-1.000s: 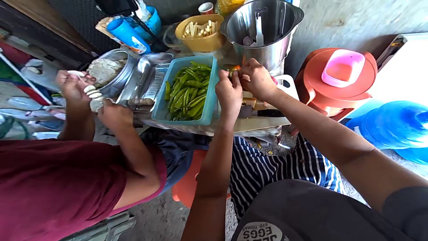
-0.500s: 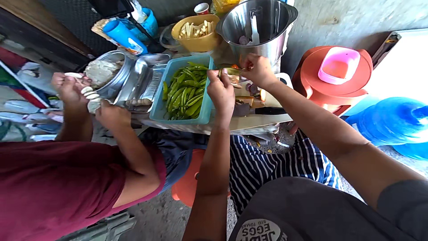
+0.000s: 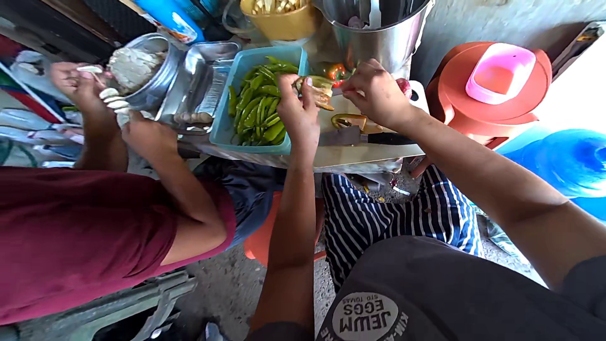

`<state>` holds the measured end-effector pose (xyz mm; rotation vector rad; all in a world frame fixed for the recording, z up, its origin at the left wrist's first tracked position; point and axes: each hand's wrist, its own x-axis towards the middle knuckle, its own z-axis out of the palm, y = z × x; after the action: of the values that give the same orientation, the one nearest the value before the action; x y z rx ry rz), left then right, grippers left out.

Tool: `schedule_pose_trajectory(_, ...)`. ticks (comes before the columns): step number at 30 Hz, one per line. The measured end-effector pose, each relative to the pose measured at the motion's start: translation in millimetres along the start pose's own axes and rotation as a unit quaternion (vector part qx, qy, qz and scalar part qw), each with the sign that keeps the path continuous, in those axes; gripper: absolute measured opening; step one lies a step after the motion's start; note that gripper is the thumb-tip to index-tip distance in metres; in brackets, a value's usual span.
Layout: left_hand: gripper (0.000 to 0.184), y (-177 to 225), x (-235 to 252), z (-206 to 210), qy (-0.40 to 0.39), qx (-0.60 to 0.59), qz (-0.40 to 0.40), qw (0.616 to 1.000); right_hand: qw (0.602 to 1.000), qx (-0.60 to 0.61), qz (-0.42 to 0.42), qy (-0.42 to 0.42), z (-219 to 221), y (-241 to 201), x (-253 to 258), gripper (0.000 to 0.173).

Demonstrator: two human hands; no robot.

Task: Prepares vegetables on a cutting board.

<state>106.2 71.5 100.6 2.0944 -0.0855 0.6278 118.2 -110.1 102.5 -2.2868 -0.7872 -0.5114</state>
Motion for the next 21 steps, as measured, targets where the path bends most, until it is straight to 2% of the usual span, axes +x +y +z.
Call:
schedule_pose_trajectory(2, 0.034, 7, -4, 2, 0.003, -0.013, -0.002, 1.000, 0.997, 0.015, -0.036, 0.062, 6, -3, 3, 0.018)
schedule_pose_trajectory(7, 0.027, 17, -8, 12, 0.044, 0.010, 0.060, 0.997, 0.995, -0.017, -0.064, 0.073, 18, -2, 8, 0.020)
schedule_pose_trajectory(10, 0.025, 21, -10, 16, 0.050, 0.004, 0.075, 0.996, 0.993, -0.021, -0.069, 0.092, 21, 2, 9, 0.014)
schedule_pose_trajectory(16, 0.021, 23, -14, 29, 0.069, -0.025, 0.117, 0.990, 0.998, 0.024, 0.005, 0.054, 11, 0, 17, 0.014)
schedule_pose_trajectory(21, 0.023, 20, -18, 42, 0.104, -0.014, 0.129, 0.986, 0.993, 0.035, 0.094, 0.059, 14, -3, 24, 0.013)
